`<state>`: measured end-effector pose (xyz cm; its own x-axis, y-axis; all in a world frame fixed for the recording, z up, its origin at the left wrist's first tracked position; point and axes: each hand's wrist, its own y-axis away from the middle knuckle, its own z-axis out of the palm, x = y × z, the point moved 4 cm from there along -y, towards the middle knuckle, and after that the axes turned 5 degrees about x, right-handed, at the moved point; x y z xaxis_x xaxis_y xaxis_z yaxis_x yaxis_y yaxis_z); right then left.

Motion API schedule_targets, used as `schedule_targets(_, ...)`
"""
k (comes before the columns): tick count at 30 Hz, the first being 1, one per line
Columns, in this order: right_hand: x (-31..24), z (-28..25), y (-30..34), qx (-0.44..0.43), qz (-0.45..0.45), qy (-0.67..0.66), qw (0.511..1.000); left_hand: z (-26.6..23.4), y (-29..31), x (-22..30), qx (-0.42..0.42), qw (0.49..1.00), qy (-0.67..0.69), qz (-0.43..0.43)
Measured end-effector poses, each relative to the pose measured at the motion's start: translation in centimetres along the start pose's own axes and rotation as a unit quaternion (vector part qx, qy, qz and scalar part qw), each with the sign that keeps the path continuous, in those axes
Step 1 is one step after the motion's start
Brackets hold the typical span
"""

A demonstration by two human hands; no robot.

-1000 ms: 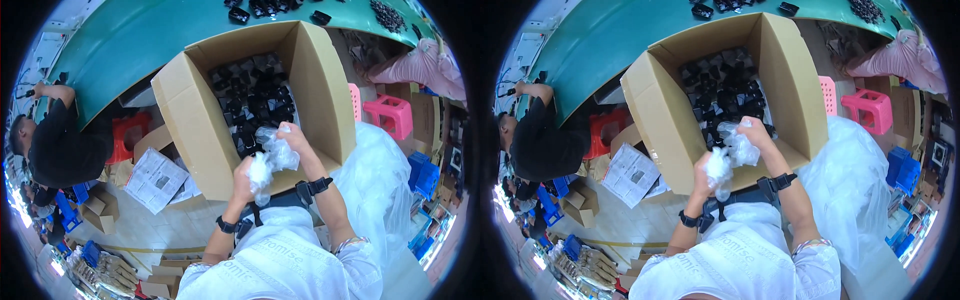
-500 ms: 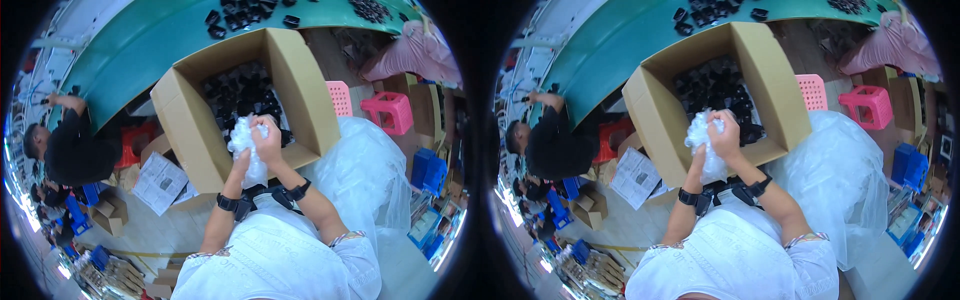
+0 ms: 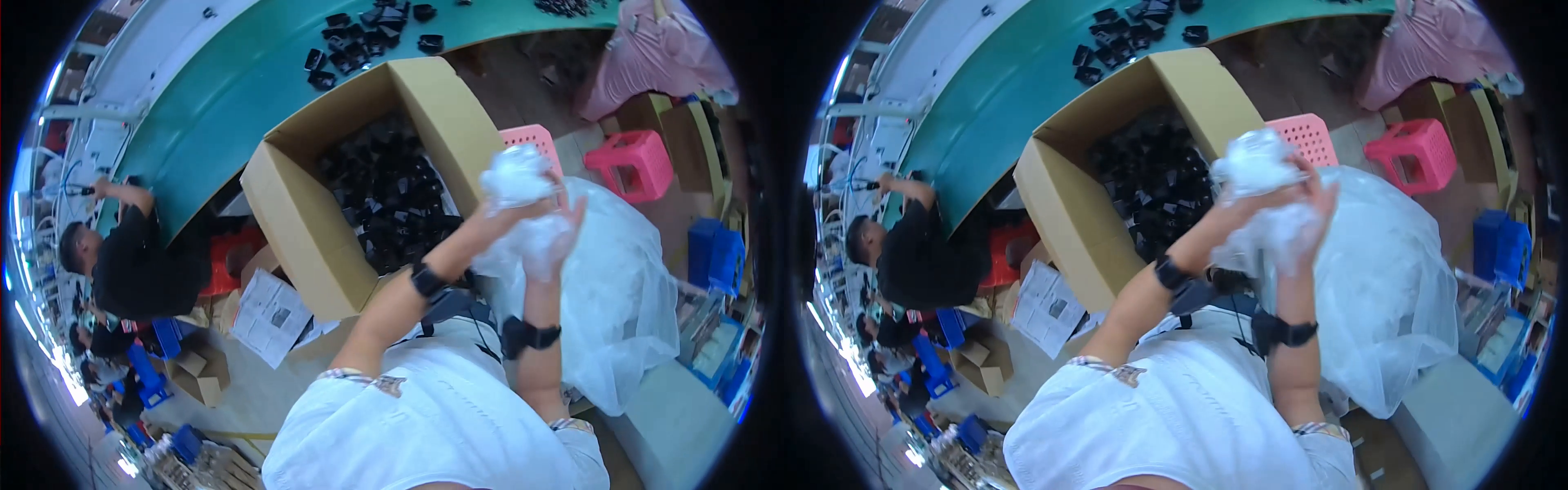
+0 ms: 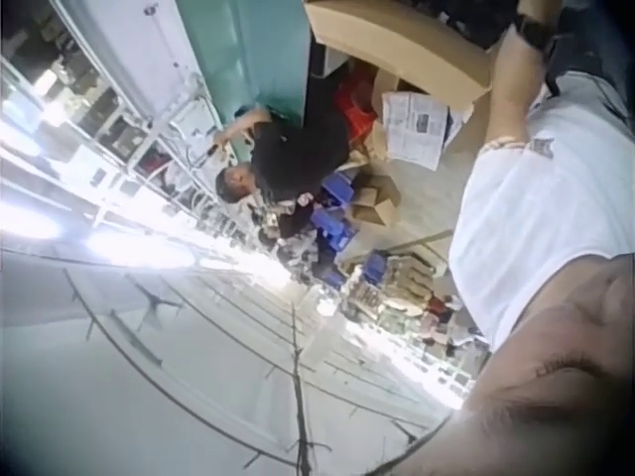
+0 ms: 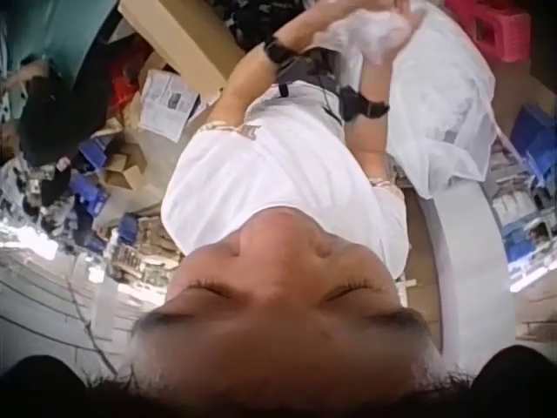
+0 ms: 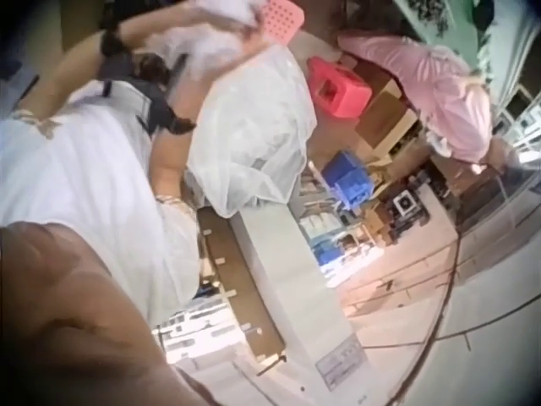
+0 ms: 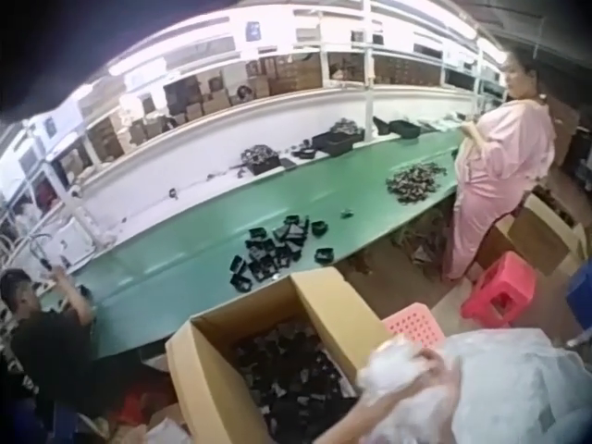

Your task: The person removes newspaper from a box, places black components into it, and then wraps individual components in plastic bags before returning them to the box.

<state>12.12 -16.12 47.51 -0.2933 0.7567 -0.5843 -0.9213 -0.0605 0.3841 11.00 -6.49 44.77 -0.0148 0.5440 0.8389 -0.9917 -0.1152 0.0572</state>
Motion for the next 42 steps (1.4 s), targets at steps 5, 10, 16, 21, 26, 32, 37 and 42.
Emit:
schedule_targets(5, -3.6, -12.0, 8.6, 0.085, -0.109, 0.200, 0.970, 8.0, -6.1, -1.4, -0.064, 0.976, -0.102, 0.182)
schedule_targets(10, -9.6, -12.1, 17.7, 0.138, -0.156, 0.334, 0.919, 21.1, -6.6, -3.2, -0.173, 0.944, -0.120, 0.254)
schedule_targets(16, -11.1, -14.0, 19.9, 0.104, -0.178, 0.423, 0.882, 26.0, 1.5, -23.2, -0.402, 0.777, -0.478, 0.081)
schedule_targets(21, -12.4, -14.5, 20.3, 0.109, -0.186, 0.496, 0.841, 20.7, 9.0, -32.5, -0.593, 0.465, -0.656, 0.038)
schedule_targets(26, -11.7, -14.8, 19.4, 0.128, -0.207, 0.498, 0.832, 10.4, 6.7, -39.0, -0.519, 0.297, -0.801, -0.008)
schedule_targets(32, -10.2, -13.8, 17.3, 0.084, -0.168, 0.548, 0.815, 20.7, 5.5, -31.5, -0.613, 0.420, -0.668, -0.033)
schedule_targets(37, -10.7, -10.8, 16.3, 0.044, -0.188, 0.539, 0.820, 25.3, 2.7, -19.0, -0.563, 0.646, -0.512, 0.051)
schedule_targets(42, -4.7, -3.7, 12.8, -0.053, -0.133, 0.506, 0.851, 6.0, 0.1, -2.5, -0.189, 0.968, -0.120, 0.113)
